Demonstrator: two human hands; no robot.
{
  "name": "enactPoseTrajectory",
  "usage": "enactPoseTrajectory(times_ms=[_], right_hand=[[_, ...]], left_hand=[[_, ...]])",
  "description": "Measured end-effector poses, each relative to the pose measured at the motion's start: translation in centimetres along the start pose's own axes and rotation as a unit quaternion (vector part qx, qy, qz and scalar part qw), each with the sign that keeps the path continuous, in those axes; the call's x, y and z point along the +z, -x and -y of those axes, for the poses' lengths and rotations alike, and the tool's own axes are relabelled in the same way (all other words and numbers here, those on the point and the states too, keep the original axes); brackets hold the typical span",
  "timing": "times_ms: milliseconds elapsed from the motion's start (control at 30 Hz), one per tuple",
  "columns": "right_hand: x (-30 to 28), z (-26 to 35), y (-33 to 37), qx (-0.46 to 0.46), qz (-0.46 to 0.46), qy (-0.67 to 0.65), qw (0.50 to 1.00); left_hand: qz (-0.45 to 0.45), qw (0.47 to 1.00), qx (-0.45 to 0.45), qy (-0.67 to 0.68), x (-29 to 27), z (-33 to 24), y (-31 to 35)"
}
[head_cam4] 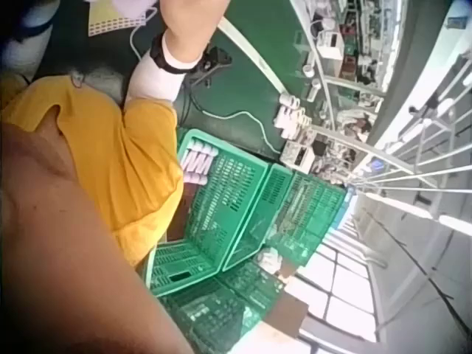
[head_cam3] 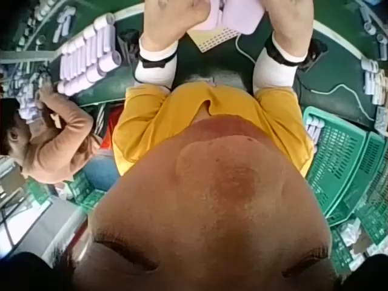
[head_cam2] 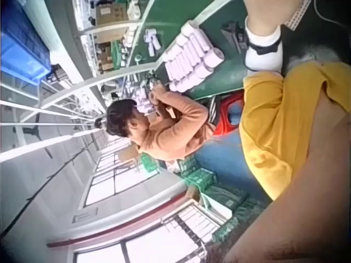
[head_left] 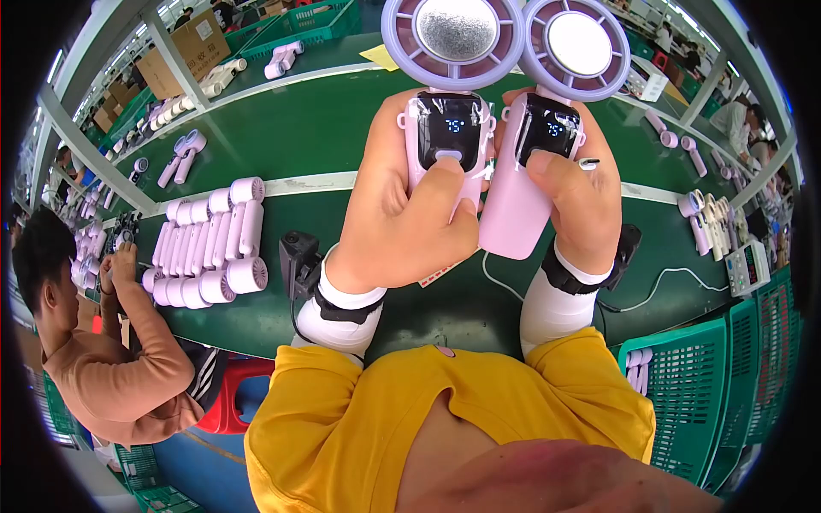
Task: Testing handheld electronic fans by checking their digital displays and recording logs on a notepad.
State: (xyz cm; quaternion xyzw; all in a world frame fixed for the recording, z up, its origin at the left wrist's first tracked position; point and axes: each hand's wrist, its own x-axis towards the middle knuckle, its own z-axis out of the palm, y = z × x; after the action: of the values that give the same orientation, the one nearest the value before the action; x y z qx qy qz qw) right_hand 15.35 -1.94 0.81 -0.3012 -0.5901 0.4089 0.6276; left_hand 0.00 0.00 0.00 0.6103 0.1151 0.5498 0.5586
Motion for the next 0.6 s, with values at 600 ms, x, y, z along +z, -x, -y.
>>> enactPoseTrajectory(times_ms=[600], right_hand=[[0.2, -5.9, -2.9, 0.122, 0.020, 0.033, 0.992]], left_hand=[[-0.067, 0.996, 0.036, 0.042, -2.3, 1.1, -1.4]])
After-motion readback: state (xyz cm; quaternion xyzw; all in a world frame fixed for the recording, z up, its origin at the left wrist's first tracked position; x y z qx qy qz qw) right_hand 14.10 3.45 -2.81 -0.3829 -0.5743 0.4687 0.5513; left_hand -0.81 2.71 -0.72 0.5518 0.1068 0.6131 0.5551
